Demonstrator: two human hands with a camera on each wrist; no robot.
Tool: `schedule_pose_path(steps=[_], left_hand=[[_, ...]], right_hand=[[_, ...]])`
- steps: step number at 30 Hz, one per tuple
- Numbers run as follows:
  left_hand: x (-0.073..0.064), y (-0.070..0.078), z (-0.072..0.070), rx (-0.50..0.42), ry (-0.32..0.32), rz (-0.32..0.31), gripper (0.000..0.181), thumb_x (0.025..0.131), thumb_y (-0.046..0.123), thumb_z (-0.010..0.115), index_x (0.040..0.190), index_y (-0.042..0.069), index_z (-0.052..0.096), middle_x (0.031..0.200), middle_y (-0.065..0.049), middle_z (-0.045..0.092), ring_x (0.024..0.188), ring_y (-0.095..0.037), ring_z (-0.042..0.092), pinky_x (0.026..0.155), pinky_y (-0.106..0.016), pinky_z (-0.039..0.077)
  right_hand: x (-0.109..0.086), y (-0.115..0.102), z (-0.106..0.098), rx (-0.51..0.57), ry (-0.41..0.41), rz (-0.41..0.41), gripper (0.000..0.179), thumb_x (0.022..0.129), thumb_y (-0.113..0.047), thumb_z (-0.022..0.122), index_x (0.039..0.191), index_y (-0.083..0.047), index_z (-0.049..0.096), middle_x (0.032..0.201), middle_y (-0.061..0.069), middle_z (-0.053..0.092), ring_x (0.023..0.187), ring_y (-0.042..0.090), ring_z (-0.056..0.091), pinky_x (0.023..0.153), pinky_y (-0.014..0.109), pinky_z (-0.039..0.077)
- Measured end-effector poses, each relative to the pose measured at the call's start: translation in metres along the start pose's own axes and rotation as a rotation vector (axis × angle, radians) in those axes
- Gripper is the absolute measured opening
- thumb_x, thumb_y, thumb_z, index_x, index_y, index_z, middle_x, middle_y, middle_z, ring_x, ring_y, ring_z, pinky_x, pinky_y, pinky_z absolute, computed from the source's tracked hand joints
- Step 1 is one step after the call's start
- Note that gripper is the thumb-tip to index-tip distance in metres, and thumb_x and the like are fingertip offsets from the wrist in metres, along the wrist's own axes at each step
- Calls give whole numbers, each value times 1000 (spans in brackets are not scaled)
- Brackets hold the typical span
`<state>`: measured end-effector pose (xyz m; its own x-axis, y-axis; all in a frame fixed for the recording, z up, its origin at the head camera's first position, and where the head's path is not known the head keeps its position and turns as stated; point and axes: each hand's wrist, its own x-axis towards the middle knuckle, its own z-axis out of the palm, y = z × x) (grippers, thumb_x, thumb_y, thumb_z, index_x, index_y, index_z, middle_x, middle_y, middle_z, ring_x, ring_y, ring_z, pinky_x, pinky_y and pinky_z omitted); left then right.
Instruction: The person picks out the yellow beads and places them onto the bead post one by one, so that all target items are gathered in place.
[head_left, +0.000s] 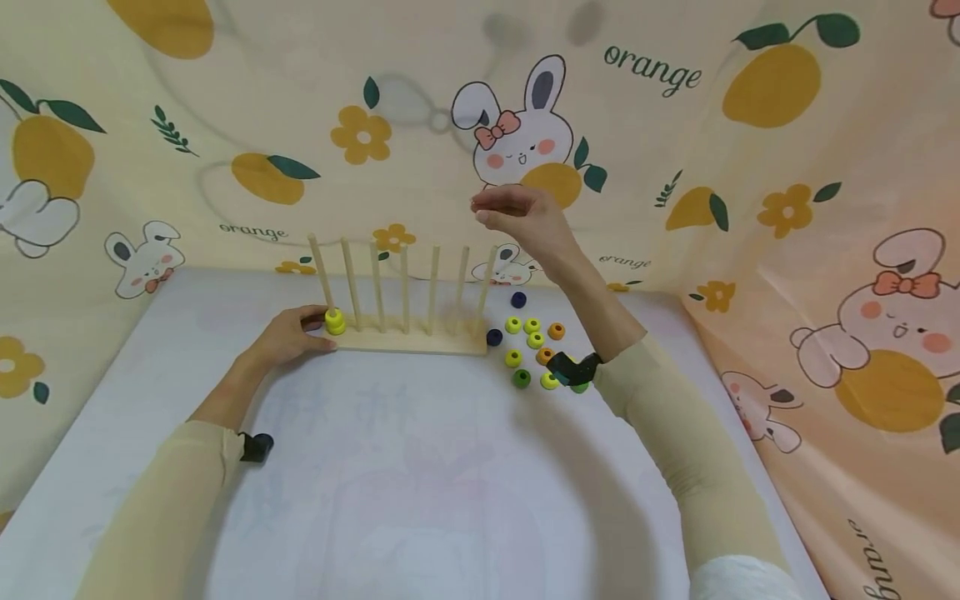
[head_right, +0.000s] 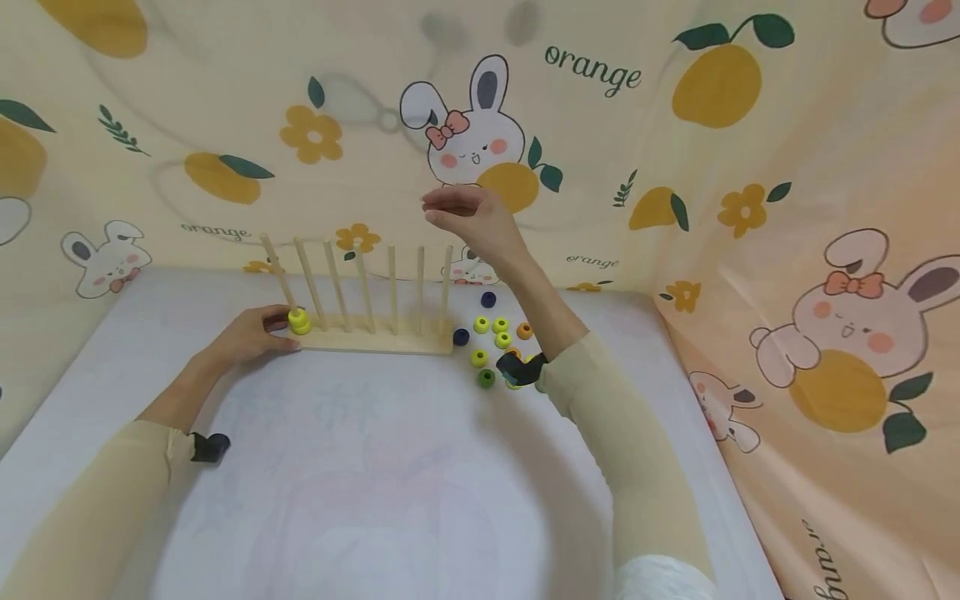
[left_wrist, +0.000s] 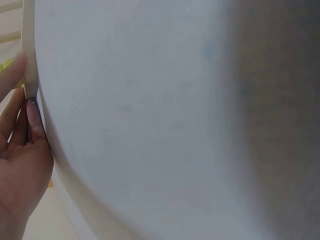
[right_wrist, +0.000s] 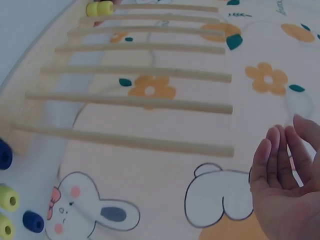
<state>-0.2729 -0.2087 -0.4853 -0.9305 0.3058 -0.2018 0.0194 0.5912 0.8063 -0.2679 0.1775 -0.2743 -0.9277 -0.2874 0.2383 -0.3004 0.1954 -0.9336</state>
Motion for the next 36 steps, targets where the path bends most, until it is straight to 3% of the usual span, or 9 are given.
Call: schedule_pose_path(steps=[9, 19, 36], left_hand=[[0, 0, 0, 18, 1, -7, 84, 86, 15, 79, 150, -7, 31, 152, -27, 39, 136, -40, 42, 115, -47, 34], [1, 1, 0, 16, -10, -27, 85, 86, 18, 80, 151, -6, 31, 152, -26, 39, 137, -40, 42, 116, -47, 34], [0, 2, 0, 11, -7, -34, 83, 86, 17, 79, 150, -7, 31, 152, -26, 38, 137, -40, 41, 116, -47, 33]], right_hand=[[-22, 16, -19, -33, 14, -13, 26, 92, -12, 72, 116, -2, 70, 113, 10, 71, 110, 34, 63, 95, 29, 54], [-47, 33, -43, -145, -47, 5, 33, 94, -19, 71, 122, -4, 68, 121, 10, 68, 109, 22, 63, 96, 28, 52], [-93, 73, -69, -200, -26, 178, 36, 93, -27, 71, 125, -9, 67, 123, 6, 68, 110, 21, 63, 97, 30, 52]])
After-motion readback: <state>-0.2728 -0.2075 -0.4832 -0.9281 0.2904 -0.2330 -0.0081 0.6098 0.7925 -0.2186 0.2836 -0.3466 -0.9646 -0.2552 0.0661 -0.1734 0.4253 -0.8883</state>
